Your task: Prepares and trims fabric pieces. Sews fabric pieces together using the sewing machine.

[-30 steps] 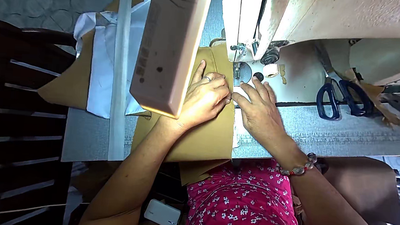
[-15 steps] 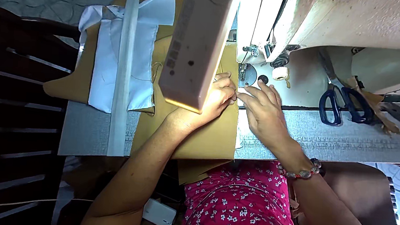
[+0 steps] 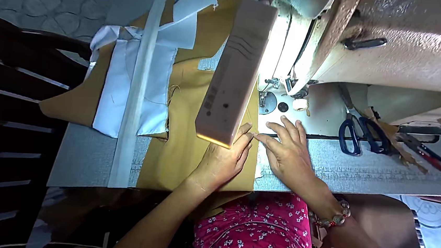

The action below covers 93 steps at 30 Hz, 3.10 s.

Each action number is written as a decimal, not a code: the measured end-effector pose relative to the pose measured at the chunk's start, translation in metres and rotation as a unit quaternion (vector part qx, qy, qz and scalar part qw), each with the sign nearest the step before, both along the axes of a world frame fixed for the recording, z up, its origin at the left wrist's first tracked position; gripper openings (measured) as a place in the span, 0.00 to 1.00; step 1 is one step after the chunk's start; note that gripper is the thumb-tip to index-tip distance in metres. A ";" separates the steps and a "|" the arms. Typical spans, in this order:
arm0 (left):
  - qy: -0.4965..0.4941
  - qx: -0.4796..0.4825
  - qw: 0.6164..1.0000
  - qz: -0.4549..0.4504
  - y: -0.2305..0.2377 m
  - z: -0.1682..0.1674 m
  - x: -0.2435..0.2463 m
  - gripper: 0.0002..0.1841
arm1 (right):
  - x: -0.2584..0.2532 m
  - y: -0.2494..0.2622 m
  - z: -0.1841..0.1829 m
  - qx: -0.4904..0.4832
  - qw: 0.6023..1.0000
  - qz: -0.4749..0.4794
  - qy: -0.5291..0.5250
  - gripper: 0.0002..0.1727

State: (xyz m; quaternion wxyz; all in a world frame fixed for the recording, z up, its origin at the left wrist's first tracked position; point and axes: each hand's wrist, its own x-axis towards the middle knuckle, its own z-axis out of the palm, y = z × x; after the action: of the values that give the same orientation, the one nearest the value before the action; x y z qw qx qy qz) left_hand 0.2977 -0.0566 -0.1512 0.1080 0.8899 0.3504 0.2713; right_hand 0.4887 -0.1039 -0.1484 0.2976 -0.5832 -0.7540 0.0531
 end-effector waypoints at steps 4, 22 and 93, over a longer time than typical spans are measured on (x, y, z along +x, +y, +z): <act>0.021 -0.002 1.000 0.007 0.002 0.002 0.003 0.17 | 0.003 0.003 0.003 -0.007 1.000 0.007 0.000 0.19; 0.061 -0.015 0.998 -0.026 0.044 0.009 0.021 0.17 | 0.022 0.035 0.011 -0.052 0.998 -0.004 -0.029 0.19; 0.007 0.030 0.999 0.030 -0.016 0.012 0.017 0.15 | -0.006 -0.027 -0.002 0.011 0.997 -0.056 -0.056 0.16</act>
State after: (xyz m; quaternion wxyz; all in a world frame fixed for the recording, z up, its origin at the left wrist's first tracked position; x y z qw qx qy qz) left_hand 0.3148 -0.0726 -0.1389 0.0707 0.8837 0.3694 0.2786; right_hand 0.4824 -0.1310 -0.1503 0.2638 -0.6233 -0.7361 -0.0052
